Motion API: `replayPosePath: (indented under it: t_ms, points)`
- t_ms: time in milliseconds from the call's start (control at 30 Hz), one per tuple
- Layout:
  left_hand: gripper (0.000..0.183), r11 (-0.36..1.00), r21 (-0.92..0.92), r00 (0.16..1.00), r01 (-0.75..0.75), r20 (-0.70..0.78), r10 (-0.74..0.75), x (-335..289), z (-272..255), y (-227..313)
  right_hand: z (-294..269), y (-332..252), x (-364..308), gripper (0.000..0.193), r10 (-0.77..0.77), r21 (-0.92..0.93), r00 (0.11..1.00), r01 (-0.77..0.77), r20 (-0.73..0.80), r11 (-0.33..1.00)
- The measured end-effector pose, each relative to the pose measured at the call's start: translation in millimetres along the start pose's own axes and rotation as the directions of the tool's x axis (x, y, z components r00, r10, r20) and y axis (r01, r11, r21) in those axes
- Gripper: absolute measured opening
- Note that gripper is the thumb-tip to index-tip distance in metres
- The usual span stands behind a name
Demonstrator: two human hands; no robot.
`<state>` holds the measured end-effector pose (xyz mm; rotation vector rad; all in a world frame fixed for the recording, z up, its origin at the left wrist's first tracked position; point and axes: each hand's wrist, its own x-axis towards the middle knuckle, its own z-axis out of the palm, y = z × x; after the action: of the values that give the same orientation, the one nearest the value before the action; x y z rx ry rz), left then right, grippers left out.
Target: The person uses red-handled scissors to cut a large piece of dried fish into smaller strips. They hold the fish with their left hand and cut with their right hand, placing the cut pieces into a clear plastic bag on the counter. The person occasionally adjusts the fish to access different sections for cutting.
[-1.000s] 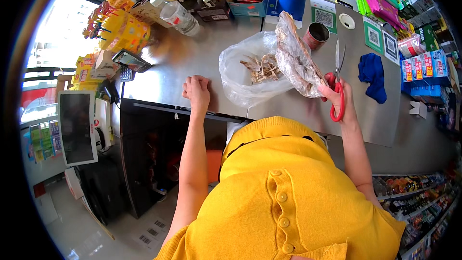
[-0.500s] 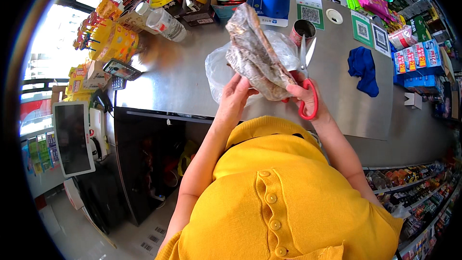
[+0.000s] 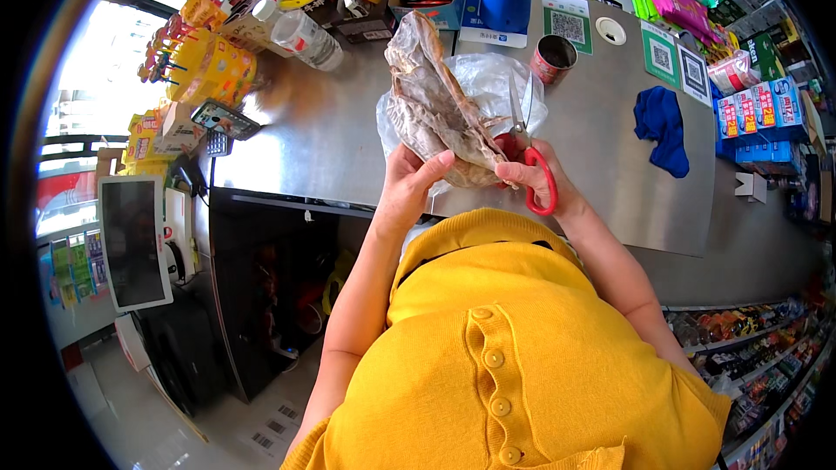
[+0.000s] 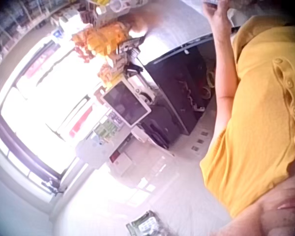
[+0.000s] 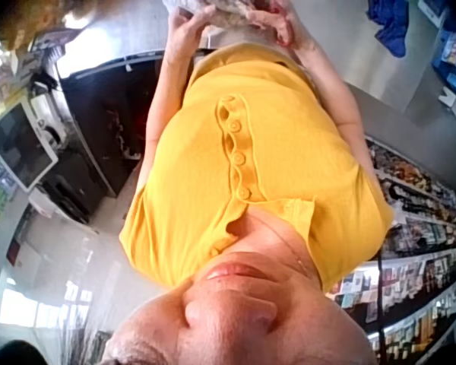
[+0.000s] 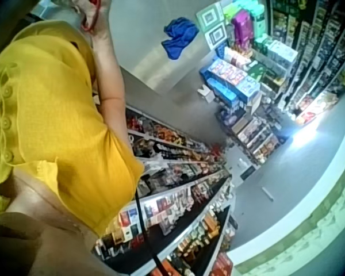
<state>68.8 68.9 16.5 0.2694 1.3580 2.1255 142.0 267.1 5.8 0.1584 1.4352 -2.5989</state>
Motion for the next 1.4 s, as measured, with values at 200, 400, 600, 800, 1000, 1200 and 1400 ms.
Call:
replayPosePath:
  t_ms: [200,400,600,800,1000,1200,1400]
  points:
    - [0.04,0.983,0.148,0.99,-0.107,-0.079,0.12,-2,4,-5,-13,11,5,0.043,-0.139,-0.466,0.988,0.095,-0.061,0.88]
    - [0.036,0.932,0.328,0.979,-0.152,-0.077,0.187,-5,-6,-9,-6,-11,0,0.047,-0.204,-0.808,0.976,0.059,-0.077,0.586]
    - [0.034,0.885,0.434,0.972,-0.169,-0.076,0.223,-11,2,-9,7,-20,-1,0.061,-0.372,-0.963,0.928,0.075,-0.028,0.26]
    - [0.024,0.825,0.511,0.945,-0.241,-0.071,0.32,-11,7,-14,17,-23,-2,0.055,-0.388,-0.988,0.919,-0.014,-0.074,0.157]
    - [0.025,0.829,0.498,0.951,-0.254,-0.025,0.307,-13,8,-11,0,-12,4,0.028,-0.461,-0.95,0.887,0.178,0.041,0.256]
    - [0.032,0.888,0.432,0.984,-0.158,-0.006,0.178,-18,0,-1,-4,-21,5,0.022,-0.229,-0.877,0.973,0.101,-0.01,0.47]
    - [0.036,0.915,0.38,0.987,-0.139,-0.024,0.16,-16,-3,-5,-3,-14,7,0.028,-0.285,-0.859,0.957,0.099,-0.056,0.502]
